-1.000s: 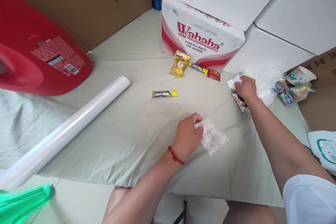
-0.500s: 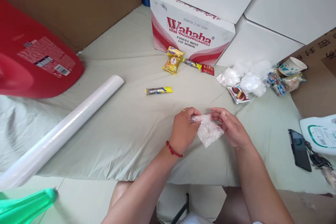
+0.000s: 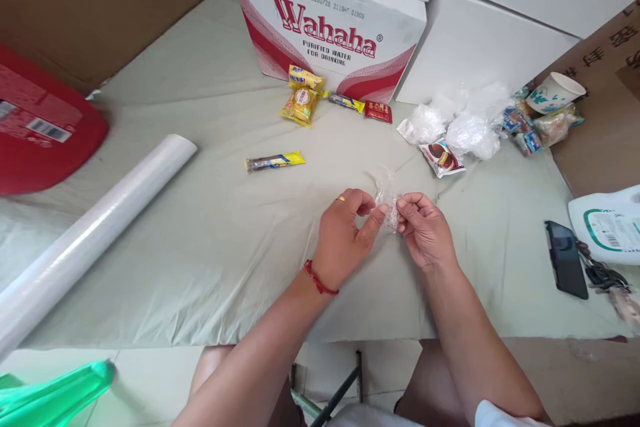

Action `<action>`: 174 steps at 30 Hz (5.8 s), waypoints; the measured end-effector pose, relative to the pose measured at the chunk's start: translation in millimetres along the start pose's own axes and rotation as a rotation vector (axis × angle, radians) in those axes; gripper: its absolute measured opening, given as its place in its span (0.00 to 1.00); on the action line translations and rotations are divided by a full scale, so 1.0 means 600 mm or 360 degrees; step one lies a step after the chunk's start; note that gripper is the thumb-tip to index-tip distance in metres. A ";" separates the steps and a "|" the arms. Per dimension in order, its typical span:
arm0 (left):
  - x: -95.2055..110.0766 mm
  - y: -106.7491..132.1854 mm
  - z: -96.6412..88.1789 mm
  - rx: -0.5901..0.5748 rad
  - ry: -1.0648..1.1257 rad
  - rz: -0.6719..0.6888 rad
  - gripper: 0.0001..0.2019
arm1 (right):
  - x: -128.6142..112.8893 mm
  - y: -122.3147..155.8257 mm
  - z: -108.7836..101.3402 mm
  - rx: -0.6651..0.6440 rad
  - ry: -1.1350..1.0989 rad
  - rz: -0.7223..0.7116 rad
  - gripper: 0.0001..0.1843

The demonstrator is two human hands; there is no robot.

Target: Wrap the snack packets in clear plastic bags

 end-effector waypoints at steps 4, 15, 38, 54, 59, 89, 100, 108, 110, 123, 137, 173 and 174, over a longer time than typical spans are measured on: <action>-0.007 0.011 0.027 -0.0315 0.0035 -0.0081 0.18 | 0.002 0.004 0.002 -0.0113 -0.0052 0.0037 0.19; -0.031 -0.001 0.038 -0.0310 0.0661 -0.0508 0.14 | 0.008 -0.004 -0.012 -0.0073 -0.0241 0.0091 0.19; -0.020 -0.012 0.032 -0.0328 0.0921 -0.0471 0.10 | -0.006 0.010 -0.020 -0.0220 0.0264 -0.0094 0.20; -0.009 -0.002 0.045 -0.0417 0.1101 -0.0558 0.14 | -0.006 0.011 -0.024 -0.0209 0.0323 -0.0293 0.11; -0.011 -0.007 0.043 -0.0372 0.1139 -0.0532 0.11 | -0.005 0.015 -0.020 -0.0244 0.0424 -0.0377 0.10; -0.022 -0.002 0.055 -0.0349 0.0836 -0.0910 0.24 | -0.022 0.033 -0.033 0.0184 0.0561 -0.0742 0.13; -0.032 -0.017 0.044 -0.0061 0.0955 -0.0739 0.11 | -0.014 0.022 -0.029 -0.0252 0.0304 -0.0259 0.40; -0.032 -0.032 -0.003 -0.0406 0.1442 -0.0956 0.18 | -0.029 0.008 -0.062 -0.0178 0.0146 -0.0049 0.19; -0.033 -0.037 -0.015 -0.0426 0.1435 -0.0963 0.18 | -0.036 0.006 -0.067 -0.0182 0.0135 -0.0042 0.17; -0.022 -0.024 -0.026 0.0452 0.0109 -0.0141 0.09 | -0.037 0.018 -0.048 -0.0313 0.0219 -0.0198 0.14; -0.017 -0.031 -0.026 0.0009 0.0555 0.0009 0.13 | -0.022 0.045 -0.031 -0.0880 0.0275 -0.0098 0.06; -0.032 -0.032 -0.085 0.0062 0.0088 0.0205 0.07 | -0.071 0.005 -0.097 -0.0058 0.0228 -0.0025 0.23; -0.035 -0.034 -0.091 0.0125 0.0173 0.0180 0.06 | -0.072 0.004 -0.100 -0.0024 0.0175 -0.0025 0.23</action>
Point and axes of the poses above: each hand's wrist, its own y-axis away from the middle knuckle, its own z-axis out of the palm, x = y × z, the point moved 3 cm from there along -y, towards the middle knuckle, and after that the axes turned 6 degrees about -z, right-handed, at the moved point
